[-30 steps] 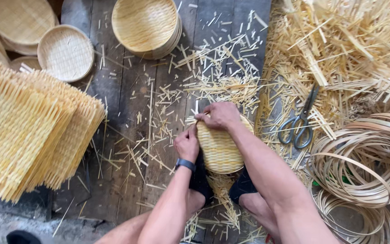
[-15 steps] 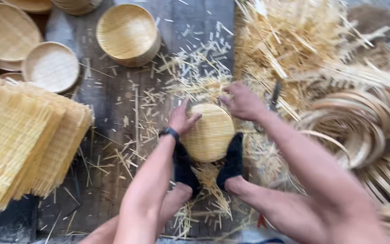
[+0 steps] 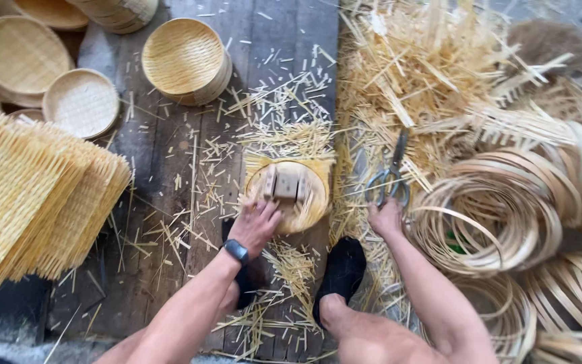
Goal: The person trims the edges of a woven bamboo basket using shears, then stacks the finished basket with others. The person repeats this process for multiple baskets.
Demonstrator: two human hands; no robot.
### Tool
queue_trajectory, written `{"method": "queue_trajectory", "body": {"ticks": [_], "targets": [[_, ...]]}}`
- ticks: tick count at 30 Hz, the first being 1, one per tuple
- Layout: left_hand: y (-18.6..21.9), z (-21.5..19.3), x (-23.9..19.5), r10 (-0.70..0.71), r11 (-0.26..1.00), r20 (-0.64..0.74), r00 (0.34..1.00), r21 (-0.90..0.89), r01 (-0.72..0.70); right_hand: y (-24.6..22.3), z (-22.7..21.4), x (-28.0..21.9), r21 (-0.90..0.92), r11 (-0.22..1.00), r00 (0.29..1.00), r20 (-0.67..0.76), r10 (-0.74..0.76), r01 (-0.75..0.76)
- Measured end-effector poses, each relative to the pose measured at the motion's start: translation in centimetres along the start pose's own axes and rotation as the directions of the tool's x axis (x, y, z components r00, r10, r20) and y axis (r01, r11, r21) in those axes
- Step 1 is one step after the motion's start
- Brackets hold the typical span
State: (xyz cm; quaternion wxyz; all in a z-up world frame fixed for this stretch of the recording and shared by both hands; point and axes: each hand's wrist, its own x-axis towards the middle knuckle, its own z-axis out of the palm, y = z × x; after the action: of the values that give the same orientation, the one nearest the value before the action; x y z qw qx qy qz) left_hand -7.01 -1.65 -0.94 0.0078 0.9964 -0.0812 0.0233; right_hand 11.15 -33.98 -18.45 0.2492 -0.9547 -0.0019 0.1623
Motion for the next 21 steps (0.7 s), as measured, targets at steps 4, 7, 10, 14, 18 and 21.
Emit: {"method": "queue_trajectory", "body": {"ticks": [4, 7, 10, 14, 18, 21], "targets": [[-1.0, 1.7, -3.2, -0.244, 0.963, 0.087, 0.966, -0.099, 0.252, 1.8, 3.2, 3.1, -0.156, 0.976, 0.979, -0.161, 0.127, -0.152], [0.1, 3.6, 0.1, -0.642, 0.67, 0.198, 0.741, -0.325, 0.667, 0.9, 1.9, 5.0, -0.121, 0.95, 0.957, 0.01, 0.291, -0.288], [2.7, 4.8, 5.9, -0.831, 0.298, 0.349, 0.433, -0.378, 0.877, -1.3, -0.4, 6.0, 0.054, 0.9, 0.868, 0.294, 0.4, -0.433], [2.4, 3.9, 7.2, -0.801, 0.407, 0.347, 0.488, -0.283, 0.869, -2.4, -3.2, 2.6, 0.704, 0.386, 0.779, 0.623, 0.068, -0.596], [0.3, 3.2, 5.7, -0.691, 0.632, 0.09, 0.717, -0.405, 0.66, -2.7, -5.0, -1.8, 0.821, 0.26, 0.775, 0.568, -0.278, -0.508], [0.5, 4.0, 5.5, -0.587, 0.694, 0.101, 0.803, -0.448, 0.564, -3.4, -5.5, -3.9, 0.635, 0.738, 0.861, 0.485, -0.152, -0.227]]}}
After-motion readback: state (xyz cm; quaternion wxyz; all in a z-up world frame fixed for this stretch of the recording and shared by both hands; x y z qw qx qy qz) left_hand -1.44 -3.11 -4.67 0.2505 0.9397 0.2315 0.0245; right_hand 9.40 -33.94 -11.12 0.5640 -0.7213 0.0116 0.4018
